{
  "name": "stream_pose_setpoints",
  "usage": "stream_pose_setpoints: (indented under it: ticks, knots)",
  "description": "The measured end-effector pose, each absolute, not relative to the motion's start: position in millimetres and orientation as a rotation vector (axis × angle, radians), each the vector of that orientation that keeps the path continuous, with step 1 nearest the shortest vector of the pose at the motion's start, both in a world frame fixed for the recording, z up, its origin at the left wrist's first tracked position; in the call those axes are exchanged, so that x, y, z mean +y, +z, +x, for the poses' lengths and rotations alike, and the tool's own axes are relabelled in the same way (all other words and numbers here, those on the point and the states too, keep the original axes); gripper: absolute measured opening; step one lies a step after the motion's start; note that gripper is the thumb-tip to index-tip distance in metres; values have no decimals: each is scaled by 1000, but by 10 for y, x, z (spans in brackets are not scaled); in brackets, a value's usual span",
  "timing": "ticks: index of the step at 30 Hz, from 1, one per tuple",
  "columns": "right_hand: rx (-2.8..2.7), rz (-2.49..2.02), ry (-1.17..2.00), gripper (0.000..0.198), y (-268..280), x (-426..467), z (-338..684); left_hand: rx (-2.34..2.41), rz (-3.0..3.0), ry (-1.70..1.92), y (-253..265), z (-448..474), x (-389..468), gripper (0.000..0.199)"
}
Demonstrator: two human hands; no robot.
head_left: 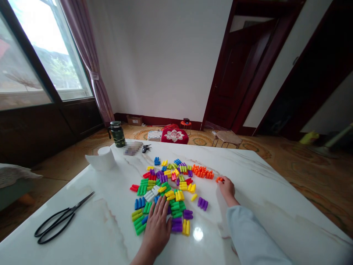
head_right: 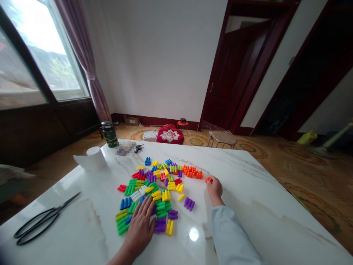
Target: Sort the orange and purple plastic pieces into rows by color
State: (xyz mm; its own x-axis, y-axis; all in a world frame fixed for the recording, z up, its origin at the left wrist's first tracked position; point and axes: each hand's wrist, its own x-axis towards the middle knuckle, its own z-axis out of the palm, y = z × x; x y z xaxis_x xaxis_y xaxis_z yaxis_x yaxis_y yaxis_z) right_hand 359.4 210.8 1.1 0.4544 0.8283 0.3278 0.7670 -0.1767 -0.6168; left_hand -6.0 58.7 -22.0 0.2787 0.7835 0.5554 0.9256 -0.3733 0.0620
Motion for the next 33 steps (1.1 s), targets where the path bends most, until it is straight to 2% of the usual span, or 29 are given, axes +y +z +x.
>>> stream_pose_setpoints:
  ticks: [22,33]
  knots:
    - [-1386,-2005,127,31,30,2359,3462,-1550,-2255,-753,-205,-62,589,58]
    - [-1347,-1833,209,51,18,2250,3432,-1575,-2283,-734,-200,-61,584,56]
